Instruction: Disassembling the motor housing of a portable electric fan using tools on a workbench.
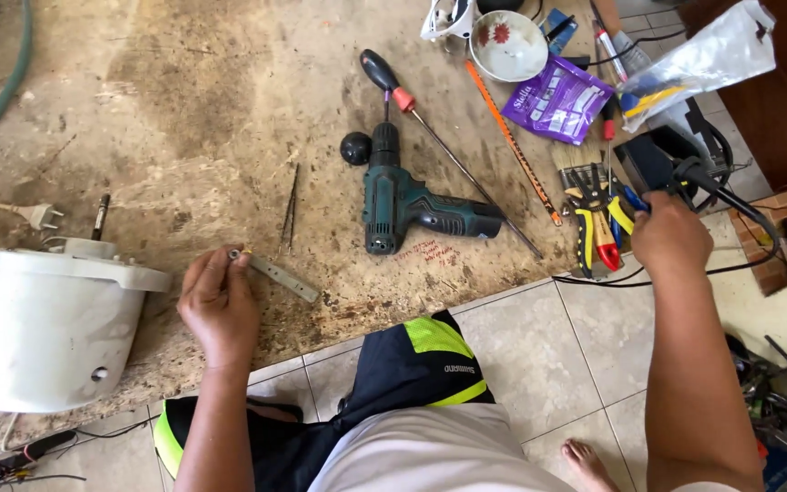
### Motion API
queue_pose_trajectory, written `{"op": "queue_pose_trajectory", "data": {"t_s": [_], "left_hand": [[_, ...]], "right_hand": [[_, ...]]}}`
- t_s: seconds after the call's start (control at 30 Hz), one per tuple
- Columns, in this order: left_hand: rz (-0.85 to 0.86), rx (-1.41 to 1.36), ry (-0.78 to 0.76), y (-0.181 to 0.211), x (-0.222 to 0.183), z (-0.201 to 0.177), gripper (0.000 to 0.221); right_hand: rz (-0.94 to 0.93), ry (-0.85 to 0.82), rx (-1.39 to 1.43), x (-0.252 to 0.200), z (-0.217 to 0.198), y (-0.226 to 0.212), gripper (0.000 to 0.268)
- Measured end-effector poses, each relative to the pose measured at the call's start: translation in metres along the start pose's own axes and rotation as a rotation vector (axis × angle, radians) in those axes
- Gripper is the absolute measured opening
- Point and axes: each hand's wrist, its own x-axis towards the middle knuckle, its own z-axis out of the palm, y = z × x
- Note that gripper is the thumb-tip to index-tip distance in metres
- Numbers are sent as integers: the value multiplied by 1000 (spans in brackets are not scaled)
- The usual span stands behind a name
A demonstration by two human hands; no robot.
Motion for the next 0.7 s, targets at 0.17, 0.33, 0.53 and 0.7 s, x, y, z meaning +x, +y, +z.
{"op": "queue_pose_trajectory", "data": {"t_s": [0.17, 0.33, 0.53, 0.7], "left_hand": [[-13, 100, 51, 17, 11, -6, 17], [-162, -39, 141, 11, 11, -7, 18], [-118, -280, 192, 10, 15, -11, 25], [-46, -363, 156, 9, 13, -10, 32]], "right_hand": [[-91, 32, -139, 62, 43, 35, 39], [-309, 318, -426, 172, 122, 105, 34], [-542, 317, -7, 215, 156, 128, 25], [-501, 500, -177, 229, 169, 136, 37]]}}
